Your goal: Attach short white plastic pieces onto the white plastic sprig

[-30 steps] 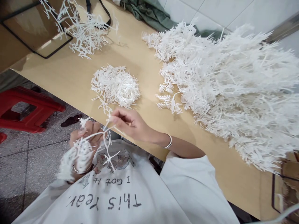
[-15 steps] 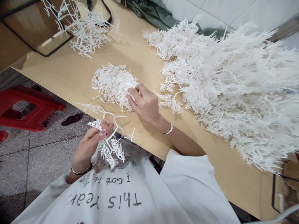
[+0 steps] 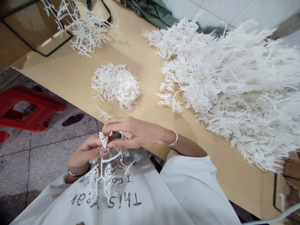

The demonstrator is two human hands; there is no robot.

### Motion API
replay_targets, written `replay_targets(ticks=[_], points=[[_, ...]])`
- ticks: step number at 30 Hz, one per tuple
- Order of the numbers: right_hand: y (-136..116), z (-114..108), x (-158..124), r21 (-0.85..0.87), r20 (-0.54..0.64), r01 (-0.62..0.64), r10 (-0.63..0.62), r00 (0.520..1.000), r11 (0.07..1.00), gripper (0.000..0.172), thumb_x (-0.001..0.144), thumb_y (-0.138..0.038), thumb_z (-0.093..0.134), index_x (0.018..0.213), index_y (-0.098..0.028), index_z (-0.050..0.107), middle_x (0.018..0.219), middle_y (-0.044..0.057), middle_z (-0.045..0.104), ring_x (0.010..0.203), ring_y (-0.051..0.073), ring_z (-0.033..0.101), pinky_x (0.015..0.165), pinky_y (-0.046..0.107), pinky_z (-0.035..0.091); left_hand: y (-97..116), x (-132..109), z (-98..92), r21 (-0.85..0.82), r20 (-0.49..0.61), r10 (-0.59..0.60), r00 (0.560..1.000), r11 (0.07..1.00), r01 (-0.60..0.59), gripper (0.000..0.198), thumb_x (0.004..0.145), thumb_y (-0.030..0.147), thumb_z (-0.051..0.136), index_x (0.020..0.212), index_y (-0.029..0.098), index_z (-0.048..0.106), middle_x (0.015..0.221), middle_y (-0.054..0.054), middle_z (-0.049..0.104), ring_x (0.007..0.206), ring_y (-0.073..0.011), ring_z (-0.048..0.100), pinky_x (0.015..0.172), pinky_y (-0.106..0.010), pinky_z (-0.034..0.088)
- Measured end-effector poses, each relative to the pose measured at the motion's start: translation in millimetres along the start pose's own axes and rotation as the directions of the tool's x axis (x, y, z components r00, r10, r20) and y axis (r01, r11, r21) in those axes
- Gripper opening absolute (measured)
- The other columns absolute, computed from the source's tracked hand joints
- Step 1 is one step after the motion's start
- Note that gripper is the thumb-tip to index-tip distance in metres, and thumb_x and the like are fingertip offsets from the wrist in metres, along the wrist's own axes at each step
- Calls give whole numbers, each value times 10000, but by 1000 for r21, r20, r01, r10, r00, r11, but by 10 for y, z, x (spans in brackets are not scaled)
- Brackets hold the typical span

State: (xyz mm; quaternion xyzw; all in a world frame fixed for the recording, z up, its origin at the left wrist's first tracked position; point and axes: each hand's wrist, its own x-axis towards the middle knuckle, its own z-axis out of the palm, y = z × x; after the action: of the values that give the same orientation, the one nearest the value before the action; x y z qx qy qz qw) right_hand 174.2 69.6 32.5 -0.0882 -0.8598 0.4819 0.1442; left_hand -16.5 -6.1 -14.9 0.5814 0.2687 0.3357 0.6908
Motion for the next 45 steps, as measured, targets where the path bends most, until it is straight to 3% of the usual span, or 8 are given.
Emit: replay_targets(ticks=[9,15,19,25,29,31,37,45], points=[[15,102,23,-79,-134,25,-36,990,997,119,923,-218,496,963,-121,551,953,85,549,906,126,521,830,269,454,10,-74,28,52,-132,-22,991,998,29,281,873,298,536,644,152,610,564,1,509,520,-100,430,508,-230,355],[38,113,-4,-176,0,41,-42,999,984,154,962,-221,362,1006,-129,477,972,102,508,904,145,482,823,284,442,8,-73,39,-7,-140,-88,986,996,88,297,850,315,570,615,144,630,536,1,527,509,-98,433,503,-229,348],[68,117,4,-105,26,59,-57,998,993,203,976,-272,293,995,-132,438,947,98,488,898,153,461,818,306,431,-12,-61,40,-47,-128,-90,988,995,85,320,871,312,542,611,137,608,558,1,524,524,-91,429,515,-226,347],[155,182,21,-5,-95,1,-1,995,1000,170,985,-281,321,888,-168,402,823,23,443,763,110,431,730,257,403,-27,-39,20,29,-170,-99,981,994,105,300,890,302,516,645,140,574,597,17,462,567,-87,395,536,-223,325],[180,211,12,115,-149,-94,110,983,989,220,979,-343,345,880,-163,425,773,0,439,669,86,402,639,224,379,-59,-29,29,65,-246,-8,969,998,24,140,866,298,560,900,181,630,741,-4,527,726,-131,470,648,-232,381],[182,213,11,185,-185,-131,165,969,974,242,964,-370,387,871,-157,454,723,-17,435,618,73,381,574,200,348,-92,-26,44,21,-301,18,954,1000,-12,170,882,329,530,953,200,616,772,-11,530,768,-145,477,680,-241,389],[190,209,37,397,-209,-176,275,938,901,239,909,-333,515,772,-141,478,603,-72,335,507,36,297,462,165,248,-136,48,109,-201,-522,-64,851,978,-49,209,880,339,536,745,186,581,664,20,447,606,-99,377,565,-215,331],[211,281,29,739,-66,-149,291,955,657,226,912,-277,521,742,-135,480,567,-78,385,477,25,316,451,167,257,-119,139,164,-572,-437,-178,882,812,-120,291,773,352,660,602,154,532,524,46,391,461,-56,318,448,-188,235]])
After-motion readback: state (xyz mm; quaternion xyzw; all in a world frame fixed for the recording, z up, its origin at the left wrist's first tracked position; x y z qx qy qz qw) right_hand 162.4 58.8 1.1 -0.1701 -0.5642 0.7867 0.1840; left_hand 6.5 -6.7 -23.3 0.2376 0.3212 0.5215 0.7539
